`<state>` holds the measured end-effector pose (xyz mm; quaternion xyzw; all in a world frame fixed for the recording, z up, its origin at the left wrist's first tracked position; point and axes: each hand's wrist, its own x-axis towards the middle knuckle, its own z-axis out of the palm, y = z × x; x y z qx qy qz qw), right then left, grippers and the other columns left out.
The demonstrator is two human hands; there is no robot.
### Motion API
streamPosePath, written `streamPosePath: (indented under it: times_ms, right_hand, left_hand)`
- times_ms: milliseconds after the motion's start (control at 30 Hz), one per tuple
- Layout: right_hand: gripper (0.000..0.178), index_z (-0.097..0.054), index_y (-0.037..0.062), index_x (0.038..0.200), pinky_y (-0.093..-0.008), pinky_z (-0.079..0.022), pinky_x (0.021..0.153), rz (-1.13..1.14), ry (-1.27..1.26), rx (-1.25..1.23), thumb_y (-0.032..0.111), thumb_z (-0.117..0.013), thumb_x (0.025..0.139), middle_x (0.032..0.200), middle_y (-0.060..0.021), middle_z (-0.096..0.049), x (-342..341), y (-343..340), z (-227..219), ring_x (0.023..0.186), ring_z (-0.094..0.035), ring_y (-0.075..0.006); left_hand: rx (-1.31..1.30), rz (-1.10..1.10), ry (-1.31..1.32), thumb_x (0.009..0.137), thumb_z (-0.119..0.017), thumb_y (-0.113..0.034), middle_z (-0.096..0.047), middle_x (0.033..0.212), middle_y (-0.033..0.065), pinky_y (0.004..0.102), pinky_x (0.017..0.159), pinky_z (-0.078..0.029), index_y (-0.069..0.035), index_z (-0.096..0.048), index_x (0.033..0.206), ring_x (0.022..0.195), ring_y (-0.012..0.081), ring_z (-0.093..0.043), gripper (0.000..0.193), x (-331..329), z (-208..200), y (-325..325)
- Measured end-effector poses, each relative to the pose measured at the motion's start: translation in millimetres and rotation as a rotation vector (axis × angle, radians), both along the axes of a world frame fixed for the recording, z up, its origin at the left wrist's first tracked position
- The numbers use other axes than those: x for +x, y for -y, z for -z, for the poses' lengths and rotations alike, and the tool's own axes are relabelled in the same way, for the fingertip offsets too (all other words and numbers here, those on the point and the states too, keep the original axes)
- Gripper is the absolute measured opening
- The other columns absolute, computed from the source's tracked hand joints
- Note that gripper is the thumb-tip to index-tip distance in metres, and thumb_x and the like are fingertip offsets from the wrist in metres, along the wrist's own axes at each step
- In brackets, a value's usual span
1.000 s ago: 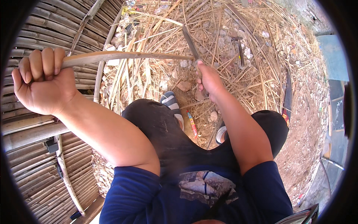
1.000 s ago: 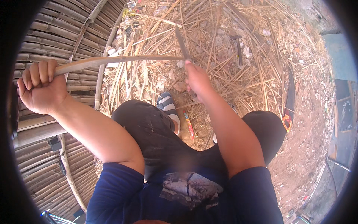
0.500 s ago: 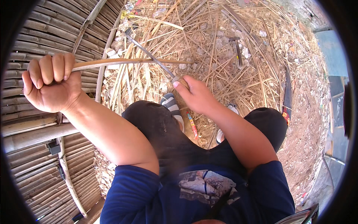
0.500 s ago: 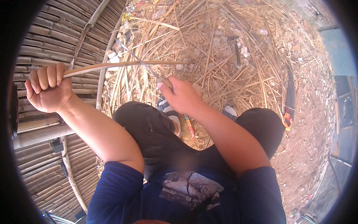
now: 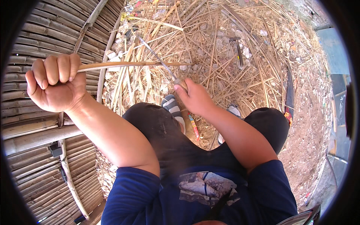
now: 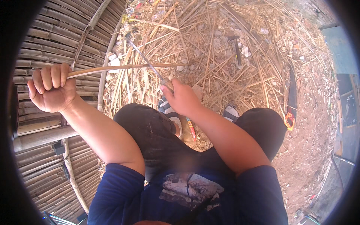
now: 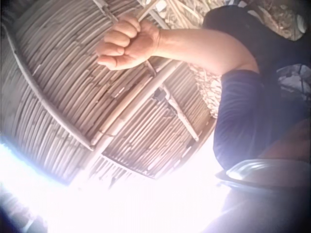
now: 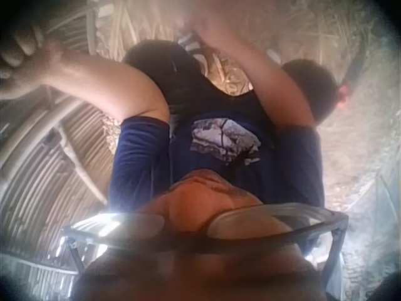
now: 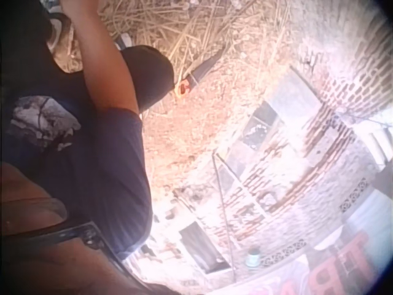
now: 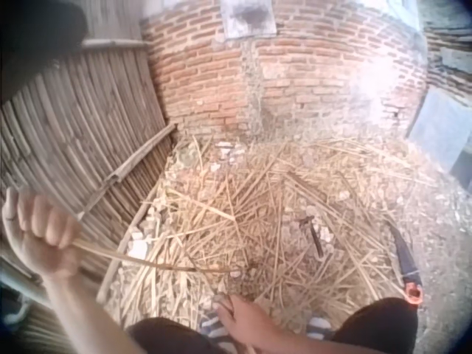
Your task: The person strips the outer layer from a thin wood piece using a large knife and a smaller metal tool.
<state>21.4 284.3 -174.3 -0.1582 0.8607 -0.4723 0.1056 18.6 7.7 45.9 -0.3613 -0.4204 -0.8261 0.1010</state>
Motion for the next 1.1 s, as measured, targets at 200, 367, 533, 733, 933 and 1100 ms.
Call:
streamPosePath:
  times_ms: [200, 367, 533, 733, 933, 1100]
  right_hand:
    - [0.043, -0.054, -0.0012, 0.094, -0.0522, -0.047, 0.063, -0.047, -0.046, -0.220, 0.042, -0.057, 0.098, 0.068, -0.0238, -0.062, 9.1, 4.6, -27.1, 0.066, -0.063, -0.0456]
    - [0.045, -0.054, -0.0004, 0.094, -0.0479, -0.046, 0.061, 0.019, -0.015, -0.135, 0.045, -0.056, 0.099, 0.066, -0.0223, -0.060, 3.5, 3.4, 13.5, 0.066, -0.063, -0.0428]
    - [0.044, -0.053, 0.0001, 0.090, -0.0479, -0.046, 0.060, 0.078, 0.016, -0.020, 0.043, -0.058, 0.098, 0.065, -0.0208, -0.060, 2.4, 12.3, 6.5, 0.064, -0.062, -0.0419]
    - [0.045, -0.054, -0.0035, 0.095, -0.0535, -0.048, 0.064, -0.059, -0.026, -0.186, 0.041, -0.058, 0.098, 0.069, -0.0260, -0.062, 4.9, 12.1, -43.0, 0.070, -0.063, -0.0473]
    - [0.044, -0.055, -0.0027, 0.103, -0.0520, -0.049, 0.068, 0.054, 0.043, -0.076, 0.041, -0.057, 0.098, 0.074, -0.0254, -0.064, -2.0, 10.6, -0.2, 0.075, -0.065, -0.0463]
    - [0.047, -0.057, -0.0028, 0.108, -0.0530, -0.049, 0.072, 0.130, 0.174, -0.001, 0.043, -0.055, 0.098, 0.079, -0.0258, -0.066, -17.4, 2.7, 31.6, 0.079, -0.066, -0.0454]
  left_hand:
    - [0.065, -0.002, 0.009, 0.072, -0.075, -0.073, -0.027, 0.055, -0.0083, 0.0277, 0.051, -0.019, -0.022, -0.033, 0.064, 0.050, 0.0080, -0.020, 0.066, -2.5, 2.7, -2.2]
    - [0.123, -0.079, 0.022, 0.066, -0.076, -0.078, -0.024, 0.055, -0.0089, 0.0271, 0.051, -0.017, -0.023, -0.031, 0.064, 0.050, 0.0077, -0.018, 0.071, -4.2, 2.8, -7.8]
    - [0.128, -0.147, 0.029, 0.068, -0.075, -0.076, -0.023, 0.053, -0.0087, 0.0270, 0.050, -0.015, -0.023, -0.033, 0.063, 0.049, 0.0077, -0.017, 0.069, -2.6, 4.3, 6.1]
    - [0.130, -0.182, 0.052, 0.069, -0.077, -0.073, -0.024, 0.053, -0.0081, 0.0270, 0.049, -0.015, -0.021, -0.035, 0.060, 0.048, 0.0077, -0.018, 0.067, -4.2, 0.8, -5.9]
    - [0.068, -0.772, 0.076, 0.071, -0.077, -0.071, -0.024, 0.052, -0.0064, 0.0269, 0.048, -0.015, -0.020, -0.036, 0.059, 0.048, 0.0083, -0.017, 0.066, -9.1, -3.7, -34.7]
    - [0.081, -0.818, 0.076, 0.064, -0.083, -0.065, -0.023, 0.052, -0.0073, 0.0276, 0.049, -0.014, -0.020, -0.037, 0.057, 0.048, 0.0088, -0.017, 0.065, -6.7, -6.1, -35.1]
